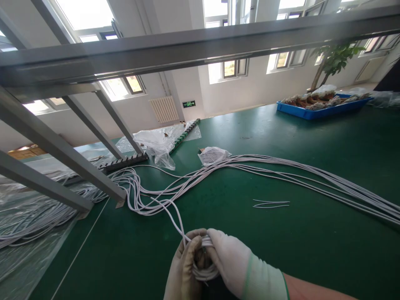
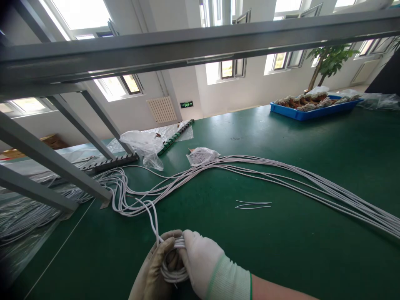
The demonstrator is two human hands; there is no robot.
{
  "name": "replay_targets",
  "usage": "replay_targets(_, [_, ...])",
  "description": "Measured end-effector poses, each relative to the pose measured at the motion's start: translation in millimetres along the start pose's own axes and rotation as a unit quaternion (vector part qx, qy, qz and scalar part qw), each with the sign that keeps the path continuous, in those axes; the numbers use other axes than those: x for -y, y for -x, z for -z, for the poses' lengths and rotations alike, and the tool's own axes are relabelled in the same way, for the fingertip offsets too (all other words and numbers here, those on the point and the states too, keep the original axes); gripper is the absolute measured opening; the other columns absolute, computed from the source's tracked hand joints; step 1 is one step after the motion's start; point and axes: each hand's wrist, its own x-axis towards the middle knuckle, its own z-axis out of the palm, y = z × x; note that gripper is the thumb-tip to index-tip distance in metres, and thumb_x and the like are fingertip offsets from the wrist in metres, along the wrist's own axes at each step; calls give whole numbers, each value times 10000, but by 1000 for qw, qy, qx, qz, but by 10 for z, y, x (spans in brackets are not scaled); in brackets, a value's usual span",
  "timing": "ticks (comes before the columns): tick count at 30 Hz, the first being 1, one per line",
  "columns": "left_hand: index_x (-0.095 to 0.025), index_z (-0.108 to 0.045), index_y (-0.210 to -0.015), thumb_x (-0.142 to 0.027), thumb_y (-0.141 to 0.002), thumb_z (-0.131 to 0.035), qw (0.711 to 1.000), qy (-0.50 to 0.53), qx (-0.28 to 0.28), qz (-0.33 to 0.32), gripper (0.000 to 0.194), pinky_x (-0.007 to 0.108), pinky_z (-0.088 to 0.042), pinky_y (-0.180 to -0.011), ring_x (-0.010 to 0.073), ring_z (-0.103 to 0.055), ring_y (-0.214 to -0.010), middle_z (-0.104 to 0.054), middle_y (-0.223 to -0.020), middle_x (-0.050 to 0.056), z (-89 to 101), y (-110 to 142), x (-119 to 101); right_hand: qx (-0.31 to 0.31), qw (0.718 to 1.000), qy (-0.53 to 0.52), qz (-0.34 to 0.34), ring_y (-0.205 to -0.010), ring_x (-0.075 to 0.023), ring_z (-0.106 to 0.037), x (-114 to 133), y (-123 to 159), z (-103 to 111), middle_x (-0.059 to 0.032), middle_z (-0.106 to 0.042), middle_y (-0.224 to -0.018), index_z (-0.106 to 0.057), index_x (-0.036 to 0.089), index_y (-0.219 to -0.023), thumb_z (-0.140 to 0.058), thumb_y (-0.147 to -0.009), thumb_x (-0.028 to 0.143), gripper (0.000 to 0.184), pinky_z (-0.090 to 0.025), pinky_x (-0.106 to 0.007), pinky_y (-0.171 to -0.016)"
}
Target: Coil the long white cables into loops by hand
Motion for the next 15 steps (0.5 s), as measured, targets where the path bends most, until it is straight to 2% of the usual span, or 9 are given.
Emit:
replay_targets(3, [-205,-761,-957,-227,-880,-733,999,5,-2,47,84,326,-649,-748,268,-764,-947,-778,-902,69,14,-11,-25,-4,1000,-14,-5,-886,-295,-704,-48,-14,-14,-136,-710,-1026,-625,167,-1123,-352,-1061,346,332,-529,-377,-741])
replay_targets(6, [-216,-744,-1006,-250,-854,-784,996,-2,-27,80,161,307,-645,-672,242,-766,-841,-771,-886,47,21,3,-115,-22,989,-143,33,-863,-252,-687,-86,-22,0,-96,-717,-972,-631,174,-1083,-452,-1052,410,298,-506,-333,-734])
replay_targets(10, [-207,-747,-969,-207,-851,-783,996,2,-46,78,123,268,-607,-550,169,-695,-606,-757,-842,37,20,32,-179,-40,952,-299,52,-828,-215,-649,-83,-29,-23,-64,-691,-924,-654,176,-1046,-450,-1065,511,393,-495,-310,-724])
replay_targets(15, [-191,-743,-919,-159,-844,-775,996,18,-35,79,88,238,-553,-472,147,-631,-522,-689,-694,8,-1,45,-132,-45,940,-334,56,-713,-174,-542,-73,-34,-99,-10,-572,-788,-573,189,-898,-423,-1064,529,408,-436,-295,-660])
